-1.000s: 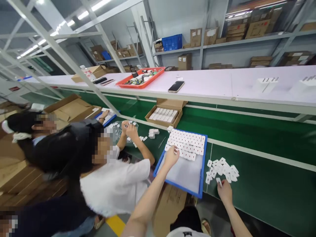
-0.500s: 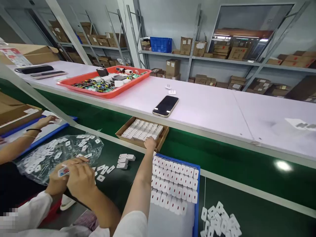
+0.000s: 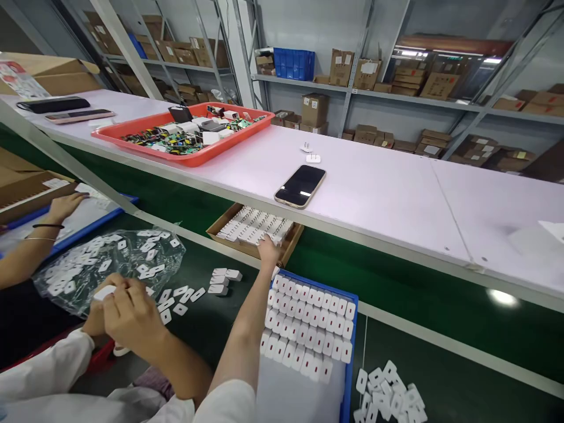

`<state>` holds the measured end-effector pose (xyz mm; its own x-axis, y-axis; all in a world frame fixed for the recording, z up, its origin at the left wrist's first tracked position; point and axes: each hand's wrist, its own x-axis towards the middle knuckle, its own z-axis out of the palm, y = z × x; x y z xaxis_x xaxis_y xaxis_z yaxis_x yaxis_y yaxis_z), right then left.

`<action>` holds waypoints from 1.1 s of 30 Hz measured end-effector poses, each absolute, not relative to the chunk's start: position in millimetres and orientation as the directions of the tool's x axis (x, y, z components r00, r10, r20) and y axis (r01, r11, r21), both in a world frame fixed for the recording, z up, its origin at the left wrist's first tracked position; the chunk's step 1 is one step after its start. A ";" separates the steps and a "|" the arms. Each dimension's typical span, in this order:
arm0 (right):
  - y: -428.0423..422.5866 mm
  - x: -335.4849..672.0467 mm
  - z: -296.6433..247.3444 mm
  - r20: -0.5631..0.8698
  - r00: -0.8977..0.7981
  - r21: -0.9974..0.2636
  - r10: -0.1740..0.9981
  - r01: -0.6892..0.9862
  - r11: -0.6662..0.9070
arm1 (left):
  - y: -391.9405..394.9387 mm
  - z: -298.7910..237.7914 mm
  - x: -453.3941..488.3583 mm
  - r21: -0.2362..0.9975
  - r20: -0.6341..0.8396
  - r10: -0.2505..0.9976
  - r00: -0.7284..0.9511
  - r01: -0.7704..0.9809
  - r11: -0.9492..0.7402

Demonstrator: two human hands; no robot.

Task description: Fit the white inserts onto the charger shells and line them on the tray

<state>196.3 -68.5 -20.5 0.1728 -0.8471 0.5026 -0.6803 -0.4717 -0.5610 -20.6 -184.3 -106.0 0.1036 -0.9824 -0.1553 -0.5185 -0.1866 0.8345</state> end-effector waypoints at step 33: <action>360.0 -95.8 37.5 0.665 -0.016 -0.516 -0.747 -0.733 -0.444 | 259.5 52.7 67.5 0.972 -0.188 -0.505 -0.842 -0.084 -0.221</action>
